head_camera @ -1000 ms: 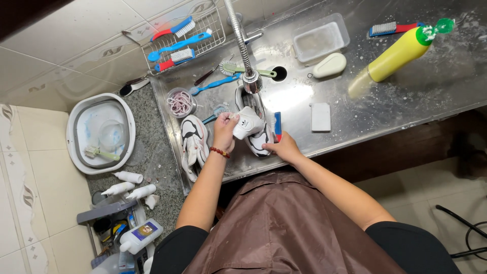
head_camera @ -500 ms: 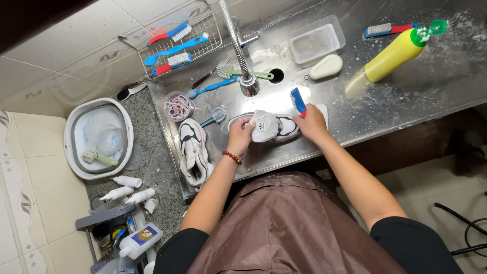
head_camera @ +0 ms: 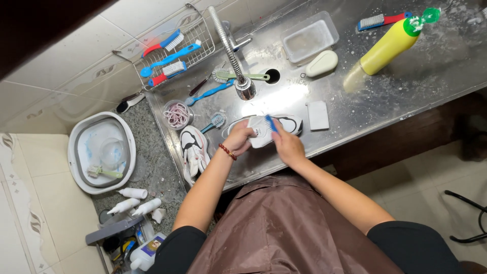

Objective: Scrubbing and rinsing a pair of white sneakers in a stainless steel sink using a brush and cleaning solutions.

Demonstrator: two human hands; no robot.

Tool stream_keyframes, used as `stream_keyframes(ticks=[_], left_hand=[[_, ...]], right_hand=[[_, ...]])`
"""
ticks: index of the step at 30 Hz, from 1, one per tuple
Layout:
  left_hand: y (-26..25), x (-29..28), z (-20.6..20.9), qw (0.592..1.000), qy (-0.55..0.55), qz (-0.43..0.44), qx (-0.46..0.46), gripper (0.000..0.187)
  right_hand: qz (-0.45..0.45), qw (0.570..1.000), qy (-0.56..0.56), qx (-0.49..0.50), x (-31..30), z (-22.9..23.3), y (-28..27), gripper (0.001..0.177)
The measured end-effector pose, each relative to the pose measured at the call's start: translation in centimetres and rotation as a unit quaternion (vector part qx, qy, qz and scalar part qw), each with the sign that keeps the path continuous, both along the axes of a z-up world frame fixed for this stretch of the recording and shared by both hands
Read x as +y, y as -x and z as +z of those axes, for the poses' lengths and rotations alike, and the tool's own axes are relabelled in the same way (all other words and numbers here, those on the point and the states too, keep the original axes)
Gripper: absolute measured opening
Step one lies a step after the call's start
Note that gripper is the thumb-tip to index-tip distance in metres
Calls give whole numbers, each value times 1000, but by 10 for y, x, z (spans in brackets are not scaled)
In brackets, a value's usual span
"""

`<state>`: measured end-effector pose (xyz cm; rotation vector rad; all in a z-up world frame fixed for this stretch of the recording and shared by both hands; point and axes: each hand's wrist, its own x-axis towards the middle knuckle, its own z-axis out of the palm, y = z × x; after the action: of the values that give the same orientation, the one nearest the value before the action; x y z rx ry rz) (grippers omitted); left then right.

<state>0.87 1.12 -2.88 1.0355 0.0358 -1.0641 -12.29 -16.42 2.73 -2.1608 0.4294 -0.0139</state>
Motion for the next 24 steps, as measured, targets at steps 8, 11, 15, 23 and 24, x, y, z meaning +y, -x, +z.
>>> stream_keyframes(ticks=[8, 11, 15, 23, 24], left_hand=[[5, -3, 24, 970, 134, 98, 178, 43], [9, 3, -1, 979, 96, 105, 144, 33], [9, 1, 4, 987, 68, 96, 111, 30], [2, 1, -19, 973, 97, 96, 187, 41], [2, -2, 1, 971, 98, 91, 196, 46]], right_hand=[[-76, 995, -57, 14, 11, -8, 10, 55], [-85, 990, -113, 4, 28, -3, 17, 52], [-33, 997, -63, -35, 37, 4, 17, 46], [-55, 991, -70, -101, 39, 2, 16, 41], [-65, 996, -45, -29, 31, 4, 14, 39]])
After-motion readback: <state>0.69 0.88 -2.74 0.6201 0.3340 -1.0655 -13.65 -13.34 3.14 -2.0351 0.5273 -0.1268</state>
